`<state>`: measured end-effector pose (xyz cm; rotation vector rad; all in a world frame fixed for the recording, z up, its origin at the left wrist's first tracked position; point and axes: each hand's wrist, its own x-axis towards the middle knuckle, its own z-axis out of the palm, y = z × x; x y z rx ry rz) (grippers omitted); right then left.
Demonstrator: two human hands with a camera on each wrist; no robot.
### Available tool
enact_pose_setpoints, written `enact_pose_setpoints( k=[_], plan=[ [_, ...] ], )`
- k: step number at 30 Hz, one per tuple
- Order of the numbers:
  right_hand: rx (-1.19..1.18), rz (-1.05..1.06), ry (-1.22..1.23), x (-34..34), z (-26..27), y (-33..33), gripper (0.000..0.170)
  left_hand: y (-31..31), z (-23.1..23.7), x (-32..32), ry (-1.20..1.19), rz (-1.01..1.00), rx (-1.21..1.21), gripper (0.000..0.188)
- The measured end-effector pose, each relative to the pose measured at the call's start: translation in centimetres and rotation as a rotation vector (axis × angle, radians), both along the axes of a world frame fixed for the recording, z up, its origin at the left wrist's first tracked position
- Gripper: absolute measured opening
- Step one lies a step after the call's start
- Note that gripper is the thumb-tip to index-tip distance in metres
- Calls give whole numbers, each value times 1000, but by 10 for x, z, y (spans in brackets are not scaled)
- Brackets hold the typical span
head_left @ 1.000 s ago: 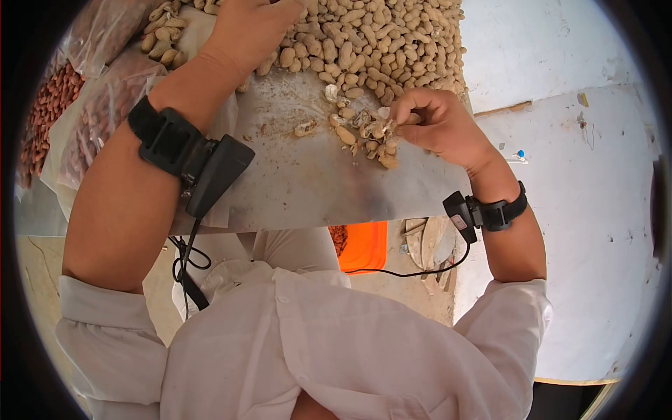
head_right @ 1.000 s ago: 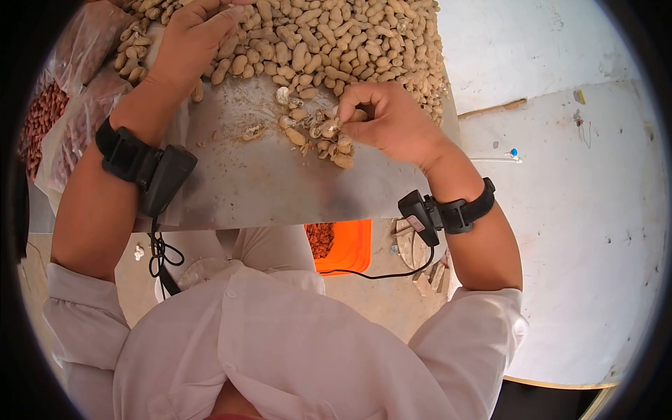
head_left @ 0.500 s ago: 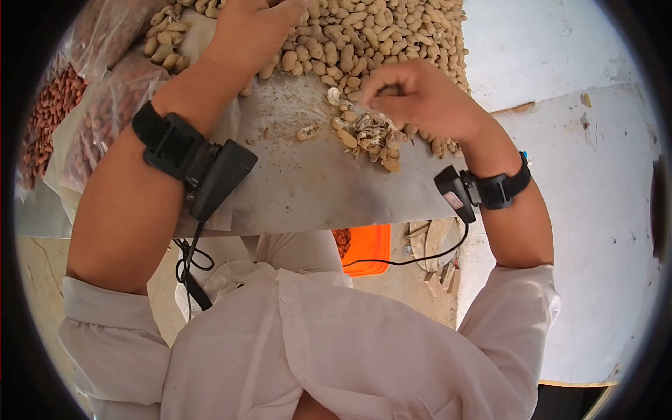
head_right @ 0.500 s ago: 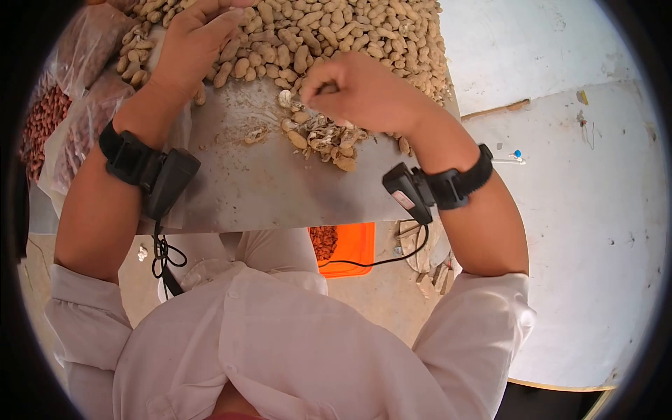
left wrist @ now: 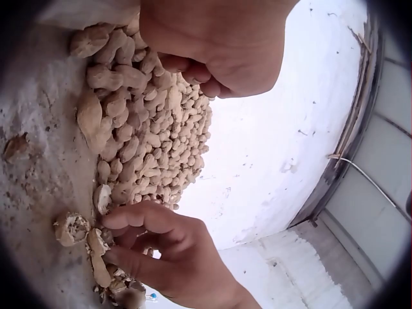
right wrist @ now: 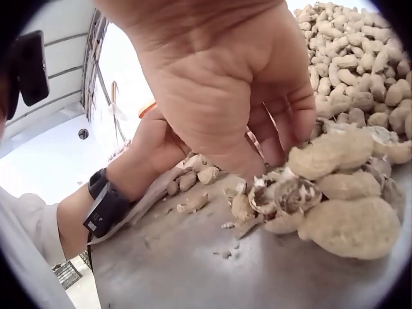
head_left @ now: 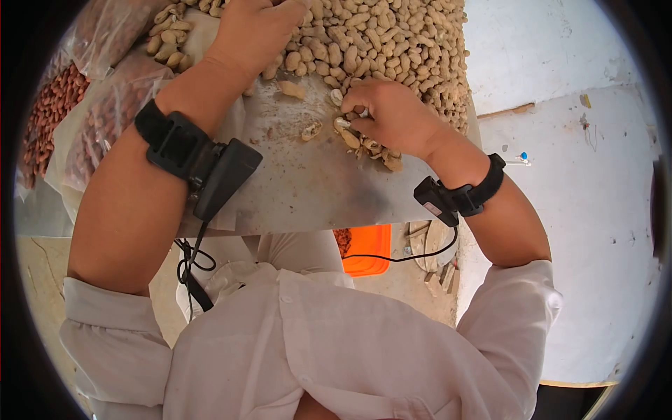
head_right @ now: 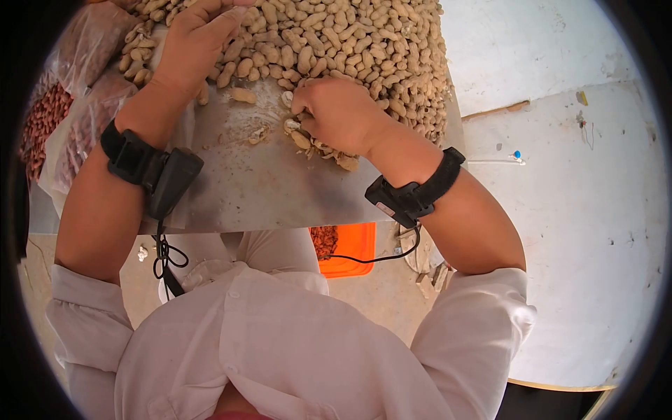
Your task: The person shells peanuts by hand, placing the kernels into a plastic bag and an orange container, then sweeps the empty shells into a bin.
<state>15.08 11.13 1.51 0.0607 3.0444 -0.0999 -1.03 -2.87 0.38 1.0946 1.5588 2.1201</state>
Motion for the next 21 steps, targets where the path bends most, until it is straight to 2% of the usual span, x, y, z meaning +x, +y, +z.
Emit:
enact_pose_setpoints(
  k=[2, 4, 6, 10, 13, 18, 19, 21],
  plan=[
    [-29, -9, -9, 0, 1, 0, 15, -15, 11, 1, -66, -126, -36, 10],
    [-108, -61, -63, 1, 8, 0, 18, -13, 10, -2, -55, -125, -38, 11],
    [-286, -115, -87, 1, 17, 2, 18, 4, -3, -6, 31, 2, -4, 11],
    [-740, -285, -118, 5, 26, 8, 20, 4, -2, -5, 21, 16, -40, 11],
    [-876, -305, -137, 6, 28, 12, 17, 6, -4, -6, 7, 23, -38, 11],
    [-831, -363, -173, -1, 32, 8, 15, 0, 4, -3, -92, 0, -168, 11],
    [-843, -359, -159, -3, 32, 8, 16, 1, 3, -4, -66, -2, -129, 10],
    [-950, -388, 127, -15, 23, 3, 16, 3, -2, -7, -15, -7, -52, 10]
  ],
)
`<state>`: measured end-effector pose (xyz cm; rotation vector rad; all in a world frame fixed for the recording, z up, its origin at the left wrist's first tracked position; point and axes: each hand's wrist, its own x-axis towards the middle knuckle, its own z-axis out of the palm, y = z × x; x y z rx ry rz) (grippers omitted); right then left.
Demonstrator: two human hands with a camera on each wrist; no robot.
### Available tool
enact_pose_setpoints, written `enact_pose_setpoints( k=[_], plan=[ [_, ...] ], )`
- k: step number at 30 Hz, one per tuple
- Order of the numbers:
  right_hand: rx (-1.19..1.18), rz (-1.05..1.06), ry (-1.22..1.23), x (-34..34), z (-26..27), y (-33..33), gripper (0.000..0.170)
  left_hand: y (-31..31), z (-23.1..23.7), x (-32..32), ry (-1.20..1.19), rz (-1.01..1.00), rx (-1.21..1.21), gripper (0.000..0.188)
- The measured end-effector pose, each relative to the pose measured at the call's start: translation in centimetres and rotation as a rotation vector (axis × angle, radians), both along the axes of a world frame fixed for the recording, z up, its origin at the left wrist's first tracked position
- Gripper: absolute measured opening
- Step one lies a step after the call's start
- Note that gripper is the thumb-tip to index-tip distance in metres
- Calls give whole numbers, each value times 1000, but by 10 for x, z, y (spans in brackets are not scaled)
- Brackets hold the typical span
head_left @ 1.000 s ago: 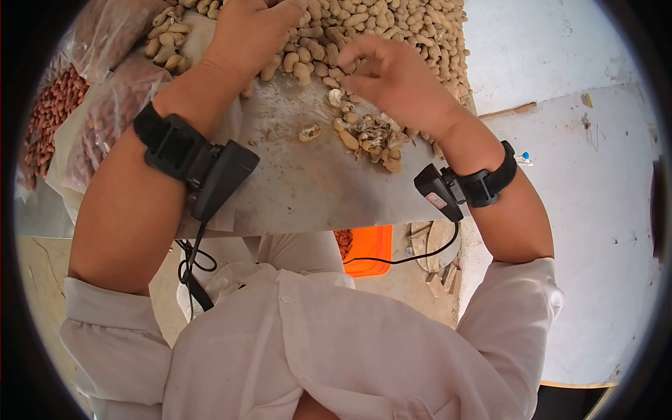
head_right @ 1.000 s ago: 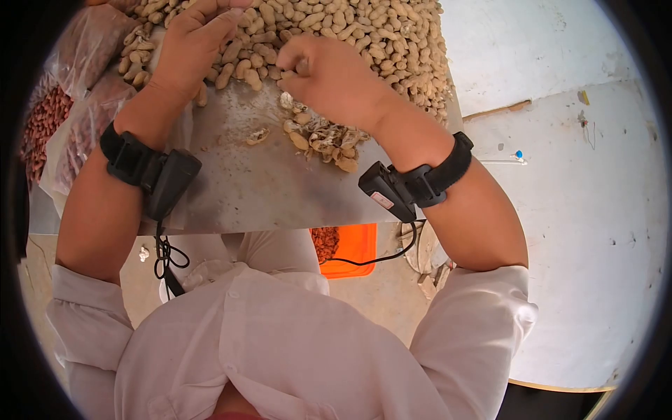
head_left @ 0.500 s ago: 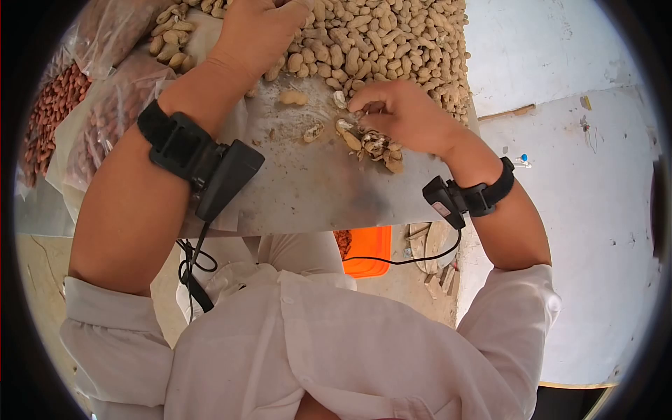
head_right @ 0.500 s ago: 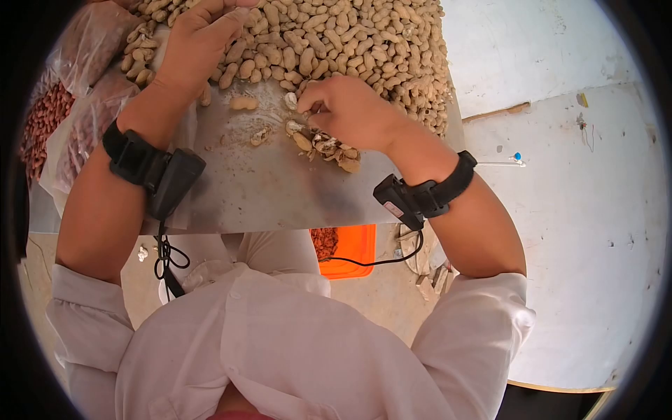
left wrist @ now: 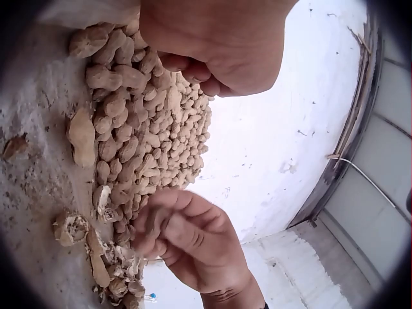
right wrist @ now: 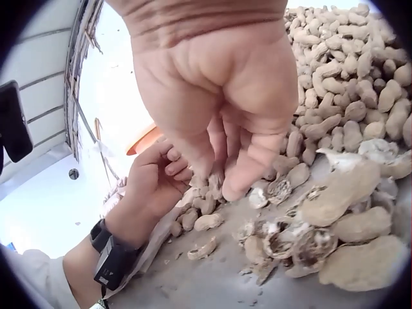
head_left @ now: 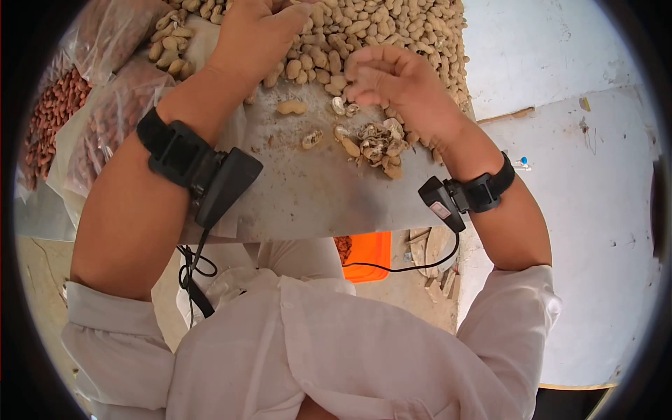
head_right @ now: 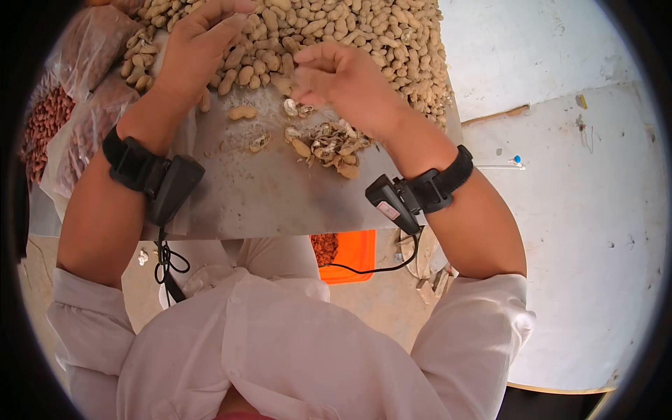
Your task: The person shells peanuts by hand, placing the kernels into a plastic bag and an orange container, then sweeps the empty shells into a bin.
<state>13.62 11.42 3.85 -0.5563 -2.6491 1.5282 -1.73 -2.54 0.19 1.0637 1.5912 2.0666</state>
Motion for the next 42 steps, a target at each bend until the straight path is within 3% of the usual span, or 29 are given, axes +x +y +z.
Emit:
enact_pose_setpoints(
  k=[1, 4, 7, 10, 15, 21, 25, 31, 34, 37, 42],
  plan=[
    [-28, -76, 124, -4, -4, -2, 17, 1, -2, -1, -16, -22, 29, 10],
    [543, 135, -58, 1, -12, -10, 20, 4, -5, -3, -24, -65, 93, 10],
    [906, 429, 278, 10, -33, -24, 25, 1, 0, -1, 19, -38, 45, 10],
    [965, 367, 243, 15, -41, -39, 23, -4, 6, 5, -30, -13, -23, 10],
    [931, 350, 118, 27, -42, -32, 17, 8, -7, -3, -79, -67, 156, 10],
    [981, 219, 213, 56, -38, -25, 22, 4, -5, -1, 2, -90, 106, 10],
    [945, 150, 246, 61, -40, -22, 25, 5, -7, -1, -79, -72, 88, 10],
    [728, 61, 274, 60, -29, -14, 19, 10, -10, -2, -107, -22, 95, 10],
    [282, -143, 202, 65, -26, -3, 12, 8, -5, 0, -119, -12, 77, 10],
    [277, -68, 111, 69, -18, 9, 10, 6, -5, 1, -124, -57, 77, 11],
    [168, -171, 158, 74, -10, 15, 14, 7, -4, 1, -137, -55, 93, 11]
  ],
)
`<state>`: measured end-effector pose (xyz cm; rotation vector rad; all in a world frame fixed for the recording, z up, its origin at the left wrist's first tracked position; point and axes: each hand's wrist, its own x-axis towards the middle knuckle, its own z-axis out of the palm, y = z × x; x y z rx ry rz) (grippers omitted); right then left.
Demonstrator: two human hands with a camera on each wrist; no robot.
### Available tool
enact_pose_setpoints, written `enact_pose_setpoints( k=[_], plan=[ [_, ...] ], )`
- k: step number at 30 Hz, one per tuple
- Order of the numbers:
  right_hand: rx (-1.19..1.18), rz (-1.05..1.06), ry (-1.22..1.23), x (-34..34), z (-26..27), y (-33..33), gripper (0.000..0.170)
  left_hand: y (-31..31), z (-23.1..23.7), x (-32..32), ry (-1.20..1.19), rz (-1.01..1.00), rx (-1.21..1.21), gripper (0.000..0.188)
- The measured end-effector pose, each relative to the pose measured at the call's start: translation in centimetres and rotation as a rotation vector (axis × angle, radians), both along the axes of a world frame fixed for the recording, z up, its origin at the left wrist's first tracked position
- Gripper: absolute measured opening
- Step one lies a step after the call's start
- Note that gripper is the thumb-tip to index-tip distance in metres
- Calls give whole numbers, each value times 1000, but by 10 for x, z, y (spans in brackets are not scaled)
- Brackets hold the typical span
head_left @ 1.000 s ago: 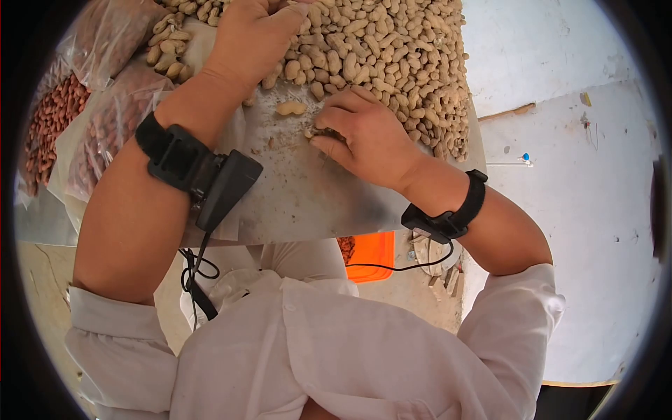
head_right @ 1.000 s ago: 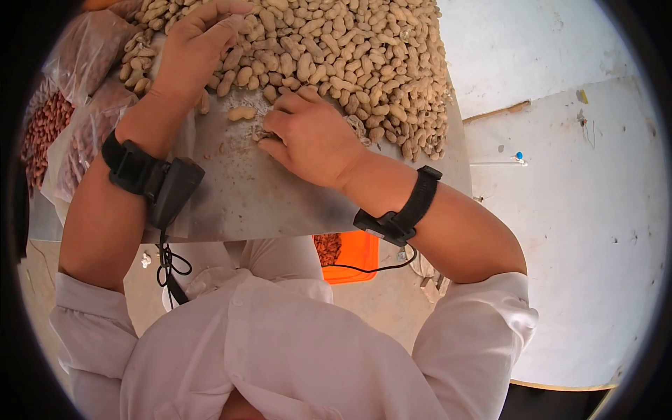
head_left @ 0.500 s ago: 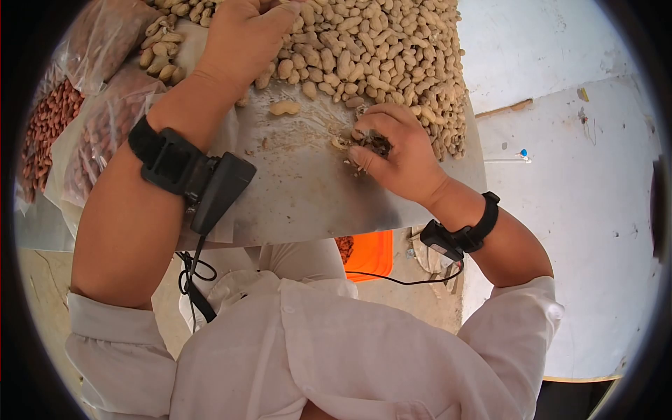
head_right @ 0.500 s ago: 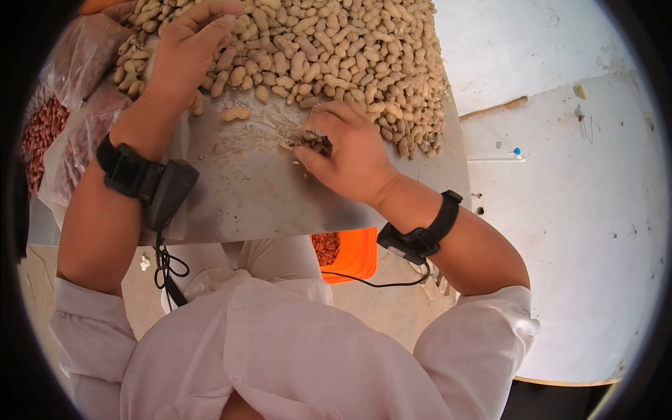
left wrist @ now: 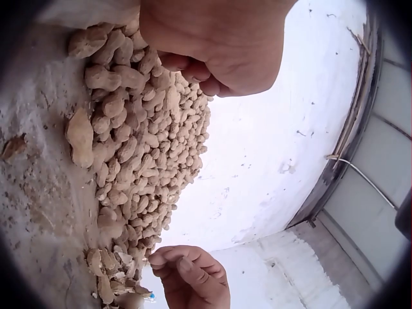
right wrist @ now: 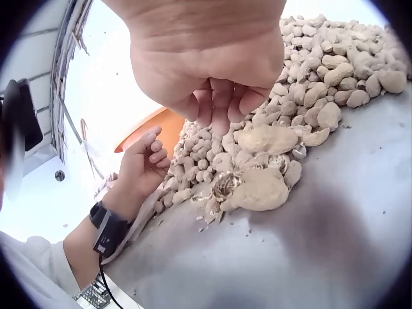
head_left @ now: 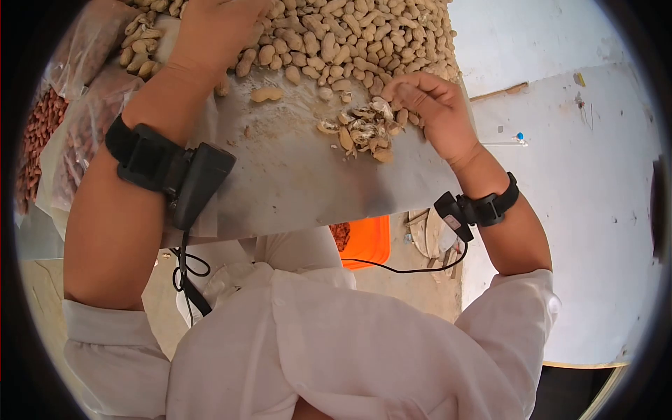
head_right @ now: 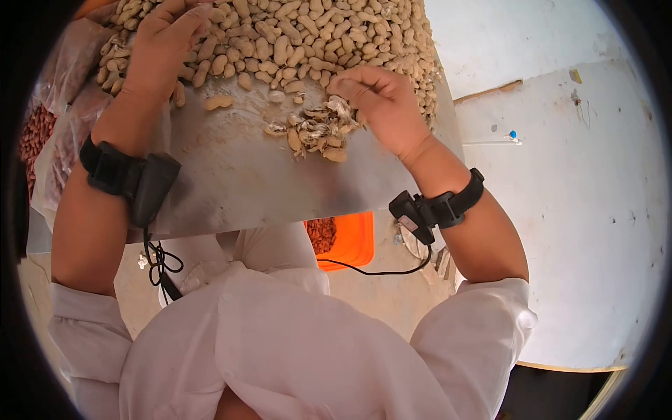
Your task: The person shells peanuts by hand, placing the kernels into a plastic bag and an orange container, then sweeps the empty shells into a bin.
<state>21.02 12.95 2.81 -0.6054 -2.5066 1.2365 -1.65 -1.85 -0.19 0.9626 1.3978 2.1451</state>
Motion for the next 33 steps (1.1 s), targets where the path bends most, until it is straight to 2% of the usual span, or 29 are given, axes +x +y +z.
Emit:
enact_pose_setpoints(
  k=[3, 6, 7, 9, 13, 16, 19, 22, 30, 33],
  plan=[
    [-46, -38, -22, 9, -6, 12, 22, 5, 2, 7, -29, 90, 33, 10],
    [64, -21, -37, 18, -26, 4, 27, 4, -1, 3, 32, 87, -1, 10],
    [170, 4, -77, 18, -27, 3, 30, 3, -3, 0, 27, 51, 3, 10],
    [178, 6, -60, 16, -31, 1, 29, 2, -6, -4, 17, -22, 10, 10],
    [50, 3, -55, 11, -29, -4, 28, 1, -4, -3, 43, 3, -5, 10],
    [74, 49, -21, 5, -30, -4, 30, 1, -5, -2, 58, 25, -34, 10],
    [451, 282, -72, -6, -32, -4, 34, 0, -4, -3, 65, 17, -51, 10],
    [672, 345, 72, -15, -39, -17, 39, 0, -4, -3, 43, 15, -29, 10],
    [839, 417, -97, -25, -31, -34, 40, 2, -7, -3, 23, 23, 2, 9],
    [849, 438, -123, -25, -32, -26, 36, -3, 3, 2, 93, 59, -101, 10]
  ],
)
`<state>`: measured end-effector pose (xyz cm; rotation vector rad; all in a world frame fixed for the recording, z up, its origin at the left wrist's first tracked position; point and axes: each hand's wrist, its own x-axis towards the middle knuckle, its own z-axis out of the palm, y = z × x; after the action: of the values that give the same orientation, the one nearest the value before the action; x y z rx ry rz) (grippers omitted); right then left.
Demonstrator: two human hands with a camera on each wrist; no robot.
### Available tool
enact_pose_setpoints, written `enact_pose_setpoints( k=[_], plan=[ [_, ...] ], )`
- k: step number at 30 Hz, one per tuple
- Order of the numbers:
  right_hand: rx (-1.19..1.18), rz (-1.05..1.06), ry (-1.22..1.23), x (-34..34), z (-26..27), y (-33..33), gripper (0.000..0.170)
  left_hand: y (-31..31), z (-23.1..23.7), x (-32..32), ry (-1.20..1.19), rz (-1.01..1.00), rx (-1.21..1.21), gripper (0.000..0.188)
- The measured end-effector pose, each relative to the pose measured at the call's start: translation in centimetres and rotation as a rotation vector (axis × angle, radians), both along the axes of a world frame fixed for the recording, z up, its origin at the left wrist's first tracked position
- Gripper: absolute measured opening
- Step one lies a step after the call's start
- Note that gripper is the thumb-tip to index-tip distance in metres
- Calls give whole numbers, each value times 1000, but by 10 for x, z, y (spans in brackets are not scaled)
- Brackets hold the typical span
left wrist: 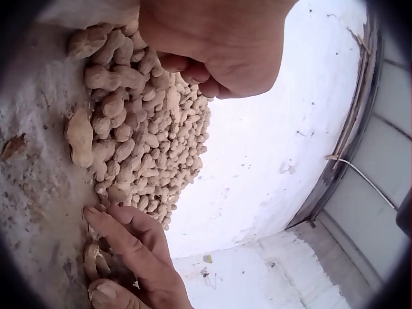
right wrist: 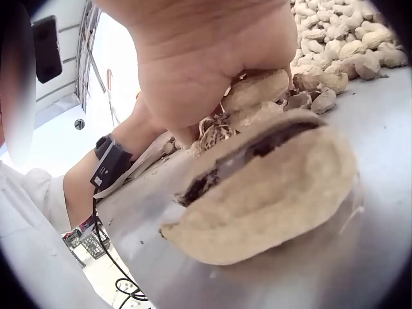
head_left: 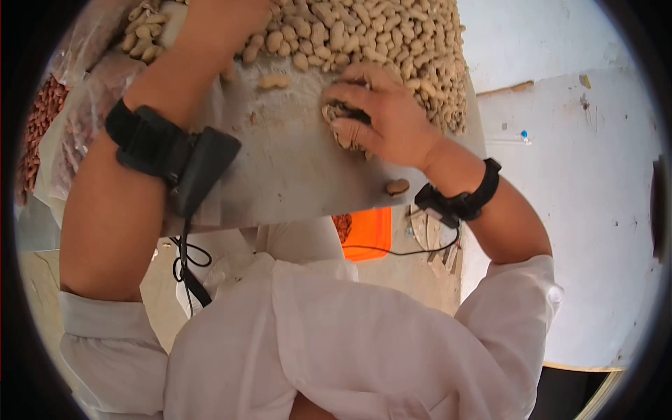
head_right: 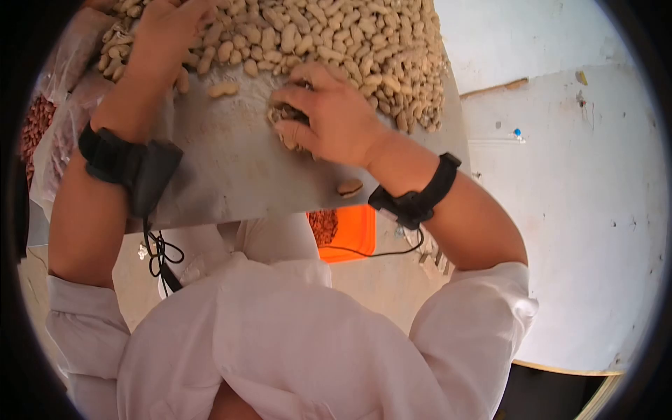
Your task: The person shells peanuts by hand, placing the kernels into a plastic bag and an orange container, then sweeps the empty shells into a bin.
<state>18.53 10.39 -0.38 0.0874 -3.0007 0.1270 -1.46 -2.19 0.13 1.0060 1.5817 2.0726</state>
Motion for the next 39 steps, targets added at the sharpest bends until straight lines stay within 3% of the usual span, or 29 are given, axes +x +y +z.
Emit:
enact_pose_setpoints(
  k=[3, 4, 9, 12, 17, 21, 23, 30, 39],
  plan=[
    [-33, 7, -13, 6, 1, 6, 33, 5, -4, 8, -22, 16, 165, 10],
    [-27, 14, -6, 8, 1, 7, 33, 6, -4, 0, -96, -40, 93, 10],
    [-19, 30, 7, 9, 1, 4, 34, 5, -5, 7, 4, 31, 71, 10],
    [-186, 29, 24, 10, 2, 10, 33, 1, 0, 13, 59, 90, 72, 11],
    [-83, 86, 34, 9, 3, 4, 35, -8, 8, 13, 63, 77, -50, 11],
    [-85, 114, 16, 5, -2, -2, 35, 0, 1, 8, 34, 54, 36, 11],
    [-86, 80, 18, 8, -1, -1, 34, 1, 1, 7, -64, 20, 32, 12],
    [-185, -7, 52, 10, -7, -2, 35, 4, -3, 0, -3, -19, 56, 12],
    [-110, -81, -23, 34, 3, -13, 34, 3, 0, 5, -100, -19, 39, 13]
  ],
)
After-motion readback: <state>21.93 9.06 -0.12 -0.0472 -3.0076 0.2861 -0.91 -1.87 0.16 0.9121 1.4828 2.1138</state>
